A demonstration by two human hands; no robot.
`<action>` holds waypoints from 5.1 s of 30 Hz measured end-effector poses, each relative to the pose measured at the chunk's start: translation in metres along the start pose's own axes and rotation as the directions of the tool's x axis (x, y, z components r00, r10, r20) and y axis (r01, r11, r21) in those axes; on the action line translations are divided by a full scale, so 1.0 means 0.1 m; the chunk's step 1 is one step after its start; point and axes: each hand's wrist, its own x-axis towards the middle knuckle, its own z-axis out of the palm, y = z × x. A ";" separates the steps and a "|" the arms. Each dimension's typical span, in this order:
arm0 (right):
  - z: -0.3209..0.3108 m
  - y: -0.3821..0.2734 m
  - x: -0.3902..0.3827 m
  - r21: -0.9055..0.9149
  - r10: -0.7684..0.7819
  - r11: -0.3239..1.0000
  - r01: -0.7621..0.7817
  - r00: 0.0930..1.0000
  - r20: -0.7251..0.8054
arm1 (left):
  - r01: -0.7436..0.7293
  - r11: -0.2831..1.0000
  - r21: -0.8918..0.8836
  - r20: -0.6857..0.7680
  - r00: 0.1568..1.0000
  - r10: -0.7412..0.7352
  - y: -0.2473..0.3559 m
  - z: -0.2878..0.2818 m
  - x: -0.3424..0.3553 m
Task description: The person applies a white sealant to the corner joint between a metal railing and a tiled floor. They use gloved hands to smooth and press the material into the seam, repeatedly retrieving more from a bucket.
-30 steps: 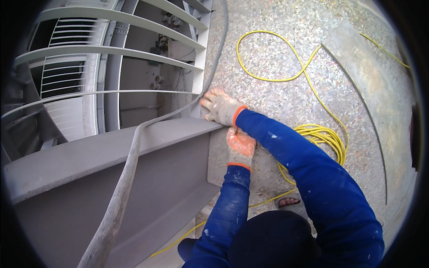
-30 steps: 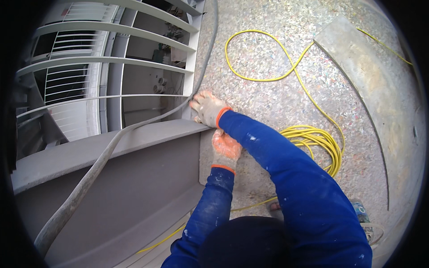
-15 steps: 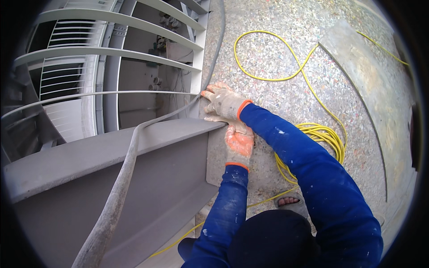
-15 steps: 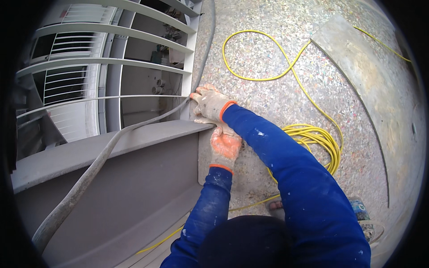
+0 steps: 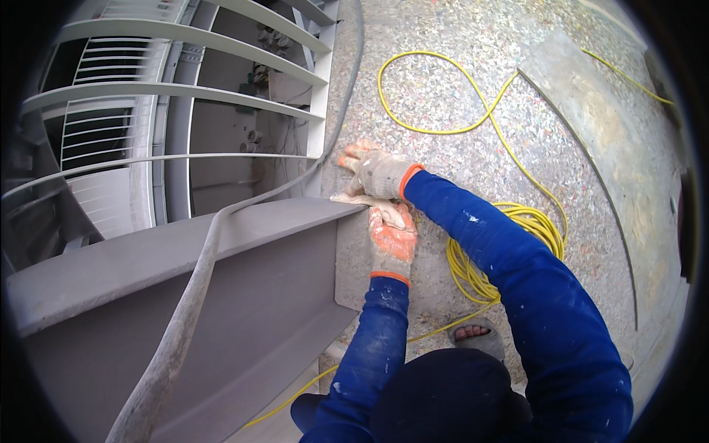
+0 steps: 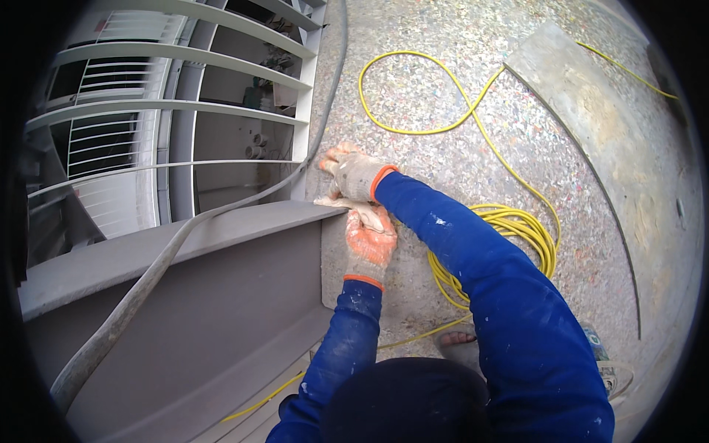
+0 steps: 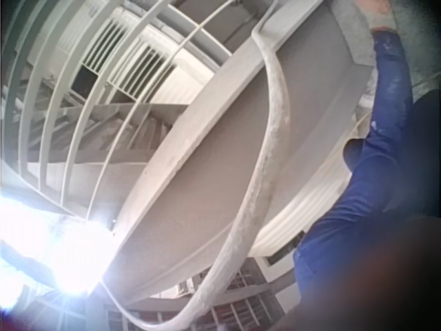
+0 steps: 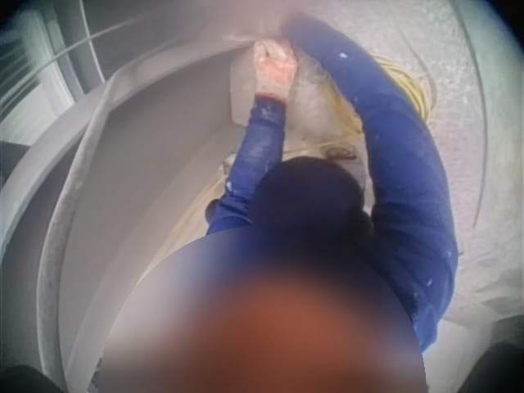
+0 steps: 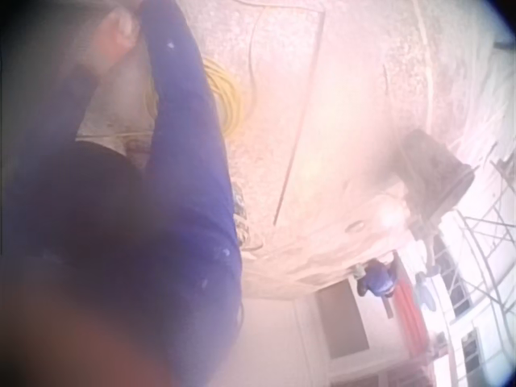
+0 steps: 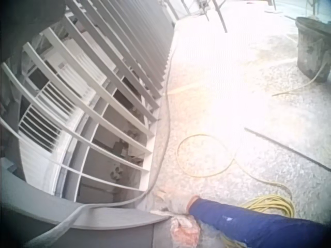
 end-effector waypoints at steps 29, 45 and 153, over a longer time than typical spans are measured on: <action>0.08 -0.11 0.05 -0.023 0.014 1.000 -0.014 0.999 -0.033 | 0.064 0.996 -0.063 -0.193 0.978 -0.075 0.06 0.04 -0.12; -0.05 -0.24 0.17 -0.085 0.012 0.996 -0.010 1.000 0.016 | 0.138 0.990 0.020 -0.152 0.979 -0.133 0.10 -0.09 -0.14; 0.71 -0.76 -0.37 0.058 0.270 0.956 -0.288 0.785 -0.558 | 0.190 -0.279 0.941 -0.046 0.891 0.451 0.85 0.05 -0.73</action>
